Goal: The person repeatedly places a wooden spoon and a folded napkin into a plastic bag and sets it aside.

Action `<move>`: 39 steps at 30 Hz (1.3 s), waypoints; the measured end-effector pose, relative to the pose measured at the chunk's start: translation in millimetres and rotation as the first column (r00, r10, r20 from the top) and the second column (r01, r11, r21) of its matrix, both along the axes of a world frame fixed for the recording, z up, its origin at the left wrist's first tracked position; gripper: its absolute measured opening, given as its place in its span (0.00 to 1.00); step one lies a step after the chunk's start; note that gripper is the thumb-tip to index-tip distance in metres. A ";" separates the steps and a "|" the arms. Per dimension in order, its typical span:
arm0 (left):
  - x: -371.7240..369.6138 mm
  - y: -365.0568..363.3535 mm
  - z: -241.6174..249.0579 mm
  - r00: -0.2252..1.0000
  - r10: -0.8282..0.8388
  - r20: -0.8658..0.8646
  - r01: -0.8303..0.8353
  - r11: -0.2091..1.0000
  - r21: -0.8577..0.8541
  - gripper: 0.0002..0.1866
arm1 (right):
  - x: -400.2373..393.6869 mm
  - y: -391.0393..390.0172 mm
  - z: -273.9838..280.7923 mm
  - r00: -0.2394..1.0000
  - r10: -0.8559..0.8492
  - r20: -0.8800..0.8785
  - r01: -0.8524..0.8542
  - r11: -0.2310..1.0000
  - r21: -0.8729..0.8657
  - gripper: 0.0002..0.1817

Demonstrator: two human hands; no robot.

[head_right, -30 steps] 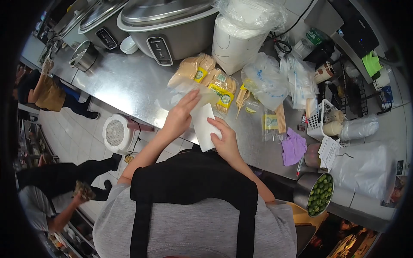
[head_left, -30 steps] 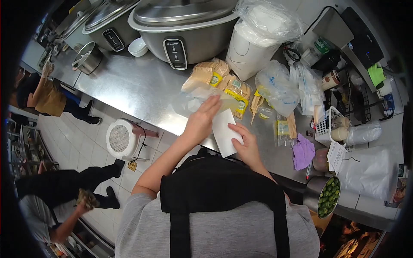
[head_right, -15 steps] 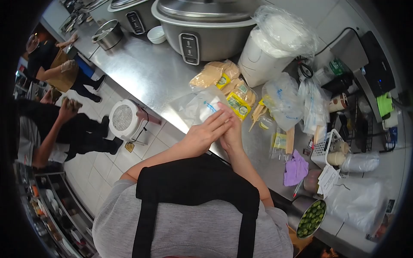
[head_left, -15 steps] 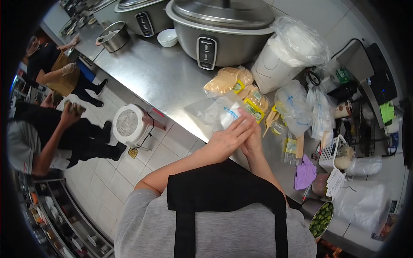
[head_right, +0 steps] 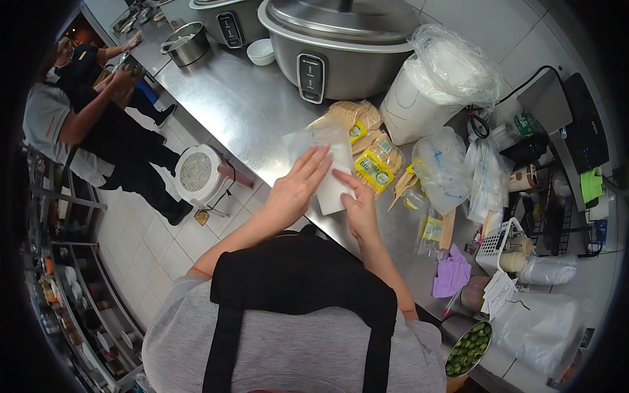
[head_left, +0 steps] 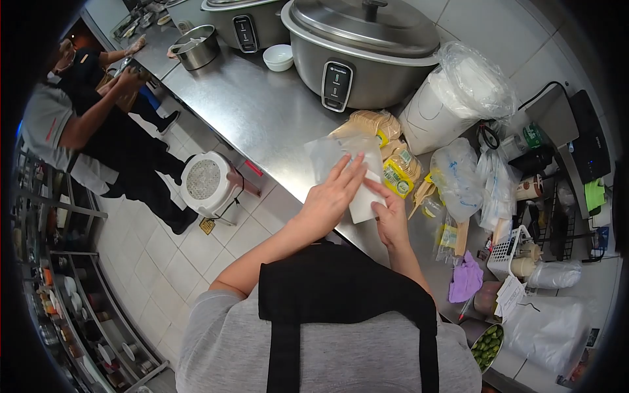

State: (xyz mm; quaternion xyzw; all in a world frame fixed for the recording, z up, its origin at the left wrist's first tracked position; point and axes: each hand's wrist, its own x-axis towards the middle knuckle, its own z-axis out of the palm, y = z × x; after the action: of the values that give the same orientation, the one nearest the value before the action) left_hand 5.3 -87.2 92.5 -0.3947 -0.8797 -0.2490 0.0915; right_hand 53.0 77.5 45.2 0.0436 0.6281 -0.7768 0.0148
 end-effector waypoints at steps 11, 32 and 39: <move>19.3 22.6 -13.1 0.972 -0.232 -0.028 0.231 0.971 -0.055 0.28 | -13.0 -21.0 -11.6 0.982 -0.088 0.167 0.160 0.856 -0.491 0.20; 16.6 -6.2 -4.9 0.975 -0.174 -0.137 0.180 0.983 0.035 0.25 | -44.7 -24.8 7.0 0.984 0.173 0.051 -0.178 0.895 0.409 0.18; 20.2 -9.2 -62.2 0.994 -0.091 0.064 0.096 0.992 -0.086 0.29 | -31.8 -19.5 -71.6 0.961 0.154 0.230 -0.221 0.928 0.301 0.15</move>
State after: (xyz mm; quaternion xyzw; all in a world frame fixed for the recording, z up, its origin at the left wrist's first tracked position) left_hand 25.5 -96.5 30.3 -0.4315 -0.8728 -0.2254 0.0354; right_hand 21.2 58.1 -26.4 0.0636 0.7435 -0.6495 0.1459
